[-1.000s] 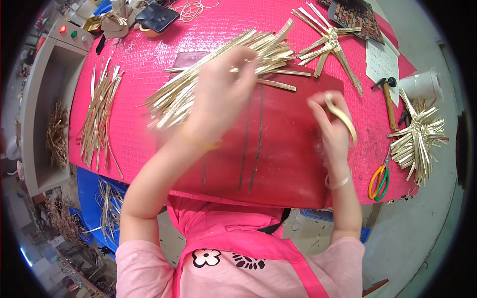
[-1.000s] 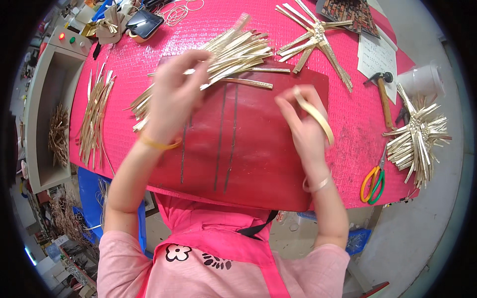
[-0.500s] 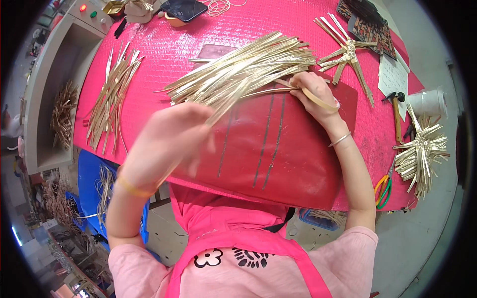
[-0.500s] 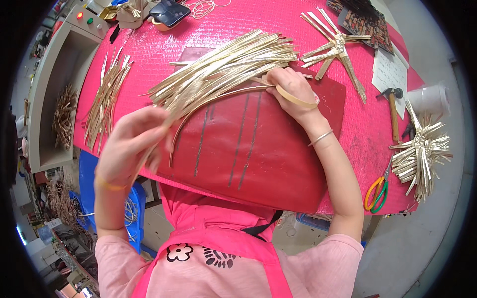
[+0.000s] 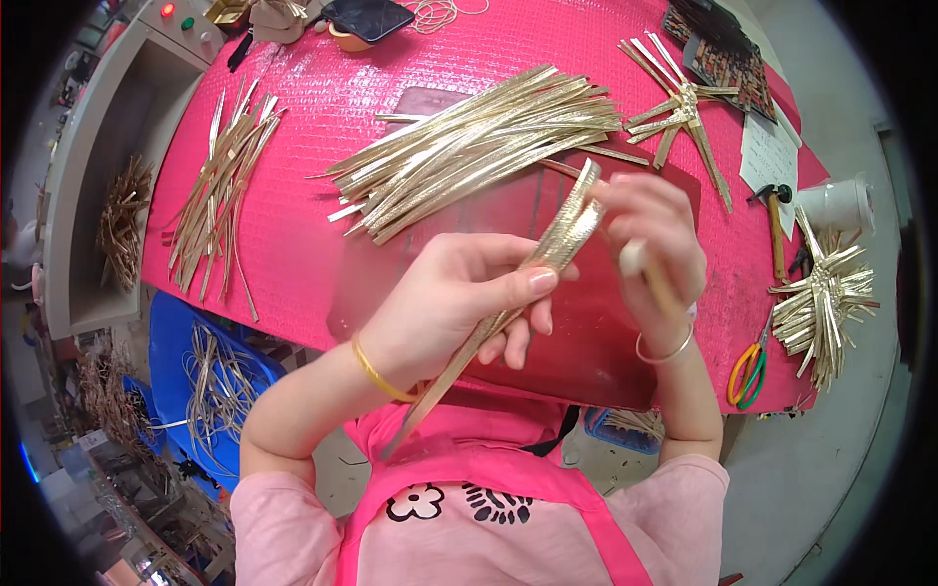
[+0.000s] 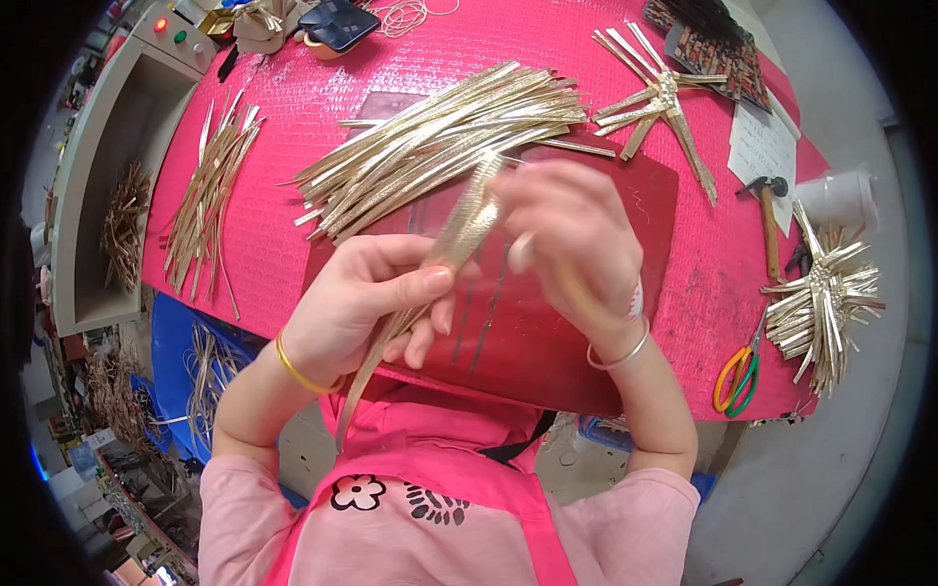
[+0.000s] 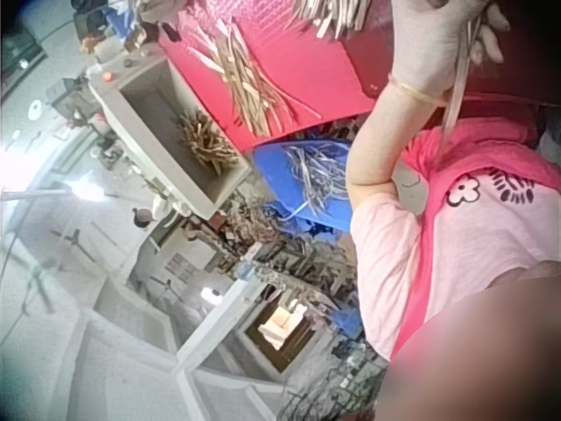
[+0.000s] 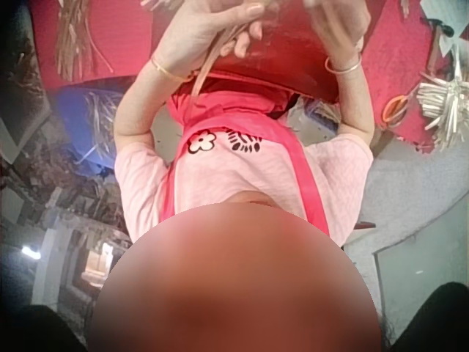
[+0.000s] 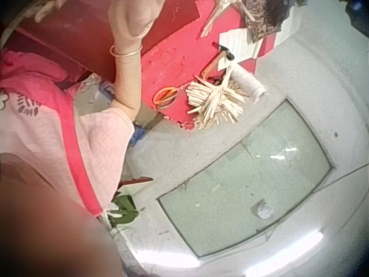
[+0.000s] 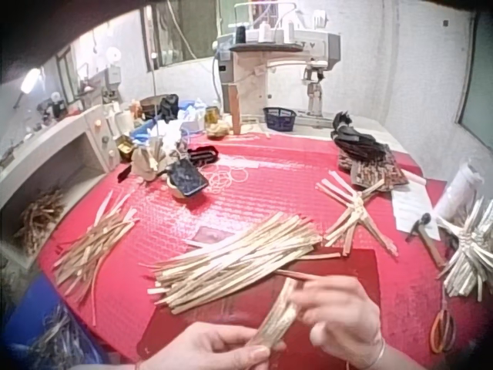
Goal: The recorder is weaving thin metallic gold strips into a decorative ornament or component.
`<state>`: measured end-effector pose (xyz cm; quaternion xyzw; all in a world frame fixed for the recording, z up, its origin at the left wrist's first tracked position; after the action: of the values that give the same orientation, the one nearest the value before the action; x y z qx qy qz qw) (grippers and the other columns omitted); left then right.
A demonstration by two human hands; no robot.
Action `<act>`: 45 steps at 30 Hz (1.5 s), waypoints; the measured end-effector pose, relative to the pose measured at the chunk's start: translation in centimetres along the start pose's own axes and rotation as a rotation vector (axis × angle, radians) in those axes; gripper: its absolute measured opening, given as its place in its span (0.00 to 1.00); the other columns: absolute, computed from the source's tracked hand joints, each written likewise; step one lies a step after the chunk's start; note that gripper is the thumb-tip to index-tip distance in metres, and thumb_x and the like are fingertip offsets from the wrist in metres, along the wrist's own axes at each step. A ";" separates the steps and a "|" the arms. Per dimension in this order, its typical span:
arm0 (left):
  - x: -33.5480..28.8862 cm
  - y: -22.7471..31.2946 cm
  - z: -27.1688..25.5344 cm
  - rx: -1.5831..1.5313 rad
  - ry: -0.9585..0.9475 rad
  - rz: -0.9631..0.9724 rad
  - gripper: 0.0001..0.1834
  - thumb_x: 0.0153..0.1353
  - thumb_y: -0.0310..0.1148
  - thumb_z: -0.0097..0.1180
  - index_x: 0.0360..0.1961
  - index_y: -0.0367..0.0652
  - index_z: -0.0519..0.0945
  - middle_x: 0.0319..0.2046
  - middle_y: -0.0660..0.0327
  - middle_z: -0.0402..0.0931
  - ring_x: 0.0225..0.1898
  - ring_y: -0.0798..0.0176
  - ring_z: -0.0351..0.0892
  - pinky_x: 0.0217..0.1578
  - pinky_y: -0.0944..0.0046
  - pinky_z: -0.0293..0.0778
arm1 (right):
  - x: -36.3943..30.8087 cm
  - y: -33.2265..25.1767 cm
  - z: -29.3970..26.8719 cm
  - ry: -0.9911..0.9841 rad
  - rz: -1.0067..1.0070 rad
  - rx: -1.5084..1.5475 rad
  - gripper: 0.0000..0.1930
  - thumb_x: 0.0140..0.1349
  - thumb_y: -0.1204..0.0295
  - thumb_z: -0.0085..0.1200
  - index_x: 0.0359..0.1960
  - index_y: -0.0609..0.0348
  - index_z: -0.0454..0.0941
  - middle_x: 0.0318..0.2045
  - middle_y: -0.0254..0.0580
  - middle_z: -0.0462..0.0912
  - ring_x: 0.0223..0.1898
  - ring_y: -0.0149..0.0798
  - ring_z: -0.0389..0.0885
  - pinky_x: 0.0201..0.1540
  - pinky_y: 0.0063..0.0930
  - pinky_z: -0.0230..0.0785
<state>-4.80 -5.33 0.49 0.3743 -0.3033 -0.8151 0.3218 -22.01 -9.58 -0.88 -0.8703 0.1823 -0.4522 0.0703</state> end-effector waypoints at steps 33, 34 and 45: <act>-1.8 -5.2 -1.8 0.059 0.160 0.142 0.15 0.55 0.28 0.48 0.42 0.28 0.70 0.33 0.50 0.74 0.35 0.61 0.76 0.38 0.68 0.71 | 1.6 -0.7 0.9 0.262 0.927 0.732 0.11 0.46 0.80 0.56 0.30 0.63 0.67 0.21 0.41 0.77 0.21 0.26 0.74 0.20 0.14 0.65; -1.9 -5.5 -1.9 0.094 0.185 0.160 0.15 0.54 0.27 0.48 0.41 0.28 0.71 0.33 0.50 0.75 0.35 0.61 0.76 0.38 0.68 0.71 | 1.6 -0.4 1.0 0.235 0.933 0.728 0.10 0.46 0.80 0.55 0.30 0.63 0.67 0.21 0.41 0.77 0.20 0.26 0.74 0.20 0.13 0.65; -2.0 -6.9 -3.2 -0.042 0.302 0.128 0.12 0.54 0.30 0.49 0.35 0.30 0.73 0.26 0.52 0.76 0.26 0.63 0.77 0.28 0.71 0.73 | 0.0 0.9 1.8 0.218 0.666 0.185 0.22 0.45 0.72 0.59 0.41 0.61 0.63 0.20 0.34 0.73 0.23 0.23 0.66 0.24 0.15 0.59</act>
<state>-3.26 -0.40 -5.46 0.4658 -0.2575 -0.7335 0.4226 -20.83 -10.46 -2.18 -0.7000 0.4205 -0.5091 0.2722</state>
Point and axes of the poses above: each hand's wrist, its own x-axis towards the middle knuckle, its own z-axis out of the palm, y = z × x, the point moved 2 cm from there along x, towards the middle knuckle
